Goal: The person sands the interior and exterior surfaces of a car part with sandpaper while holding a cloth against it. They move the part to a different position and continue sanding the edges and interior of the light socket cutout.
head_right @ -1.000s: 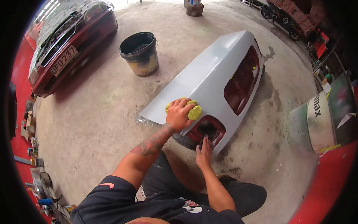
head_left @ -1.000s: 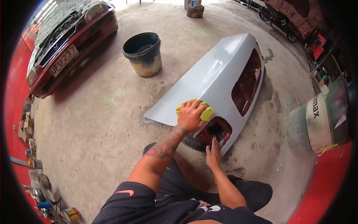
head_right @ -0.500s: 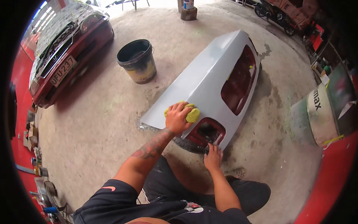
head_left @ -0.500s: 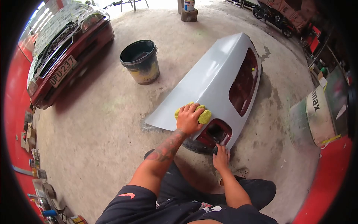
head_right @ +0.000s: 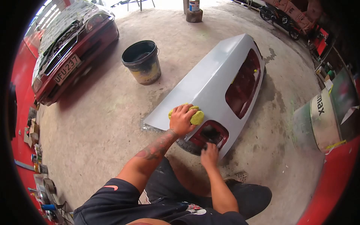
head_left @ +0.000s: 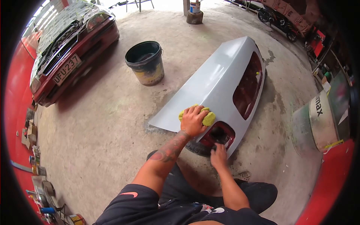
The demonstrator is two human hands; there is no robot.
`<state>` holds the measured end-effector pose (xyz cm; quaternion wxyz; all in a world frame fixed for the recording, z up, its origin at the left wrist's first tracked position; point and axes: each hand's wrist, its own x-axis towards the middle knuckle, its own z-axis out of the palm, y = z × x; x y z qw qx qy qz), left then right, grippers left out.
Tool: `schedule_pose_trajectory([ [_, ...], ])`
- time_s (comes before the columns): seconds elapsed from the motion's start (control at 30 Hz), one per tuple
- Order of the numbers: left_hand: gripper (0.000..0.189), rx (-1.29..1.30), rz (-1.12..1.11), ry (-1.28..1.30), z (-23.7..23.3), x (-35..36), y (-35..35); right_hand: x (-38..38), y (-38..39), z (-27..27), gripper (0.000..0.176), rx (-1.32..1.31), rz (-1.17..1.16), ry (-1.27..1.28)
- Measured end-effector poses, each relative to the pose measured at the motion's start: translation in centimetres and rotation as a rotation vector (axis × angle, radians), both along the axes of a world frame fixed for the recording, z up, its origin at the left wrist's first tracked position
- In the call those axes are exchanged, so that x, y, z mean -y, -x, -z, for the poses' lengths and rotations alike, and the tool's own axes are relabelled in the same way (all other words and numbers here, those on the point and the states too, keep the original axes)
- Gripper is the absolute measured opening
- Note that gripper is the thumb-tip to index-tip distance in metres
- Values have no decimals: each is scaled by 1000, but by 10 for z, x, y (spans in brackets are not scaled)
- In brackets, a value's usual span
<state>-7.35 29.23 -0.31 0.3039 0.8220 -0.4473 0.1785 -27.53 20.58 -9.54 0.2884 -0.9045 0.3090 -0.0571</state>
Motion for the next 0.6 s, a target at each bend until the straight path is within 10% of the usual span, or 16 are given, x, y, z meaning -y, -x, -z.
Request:
schedule_pose_trajectory([
  [0.6,47,37,-8,-46,5,2,-5,-24,-6,-12,62,350,-155,137],
])
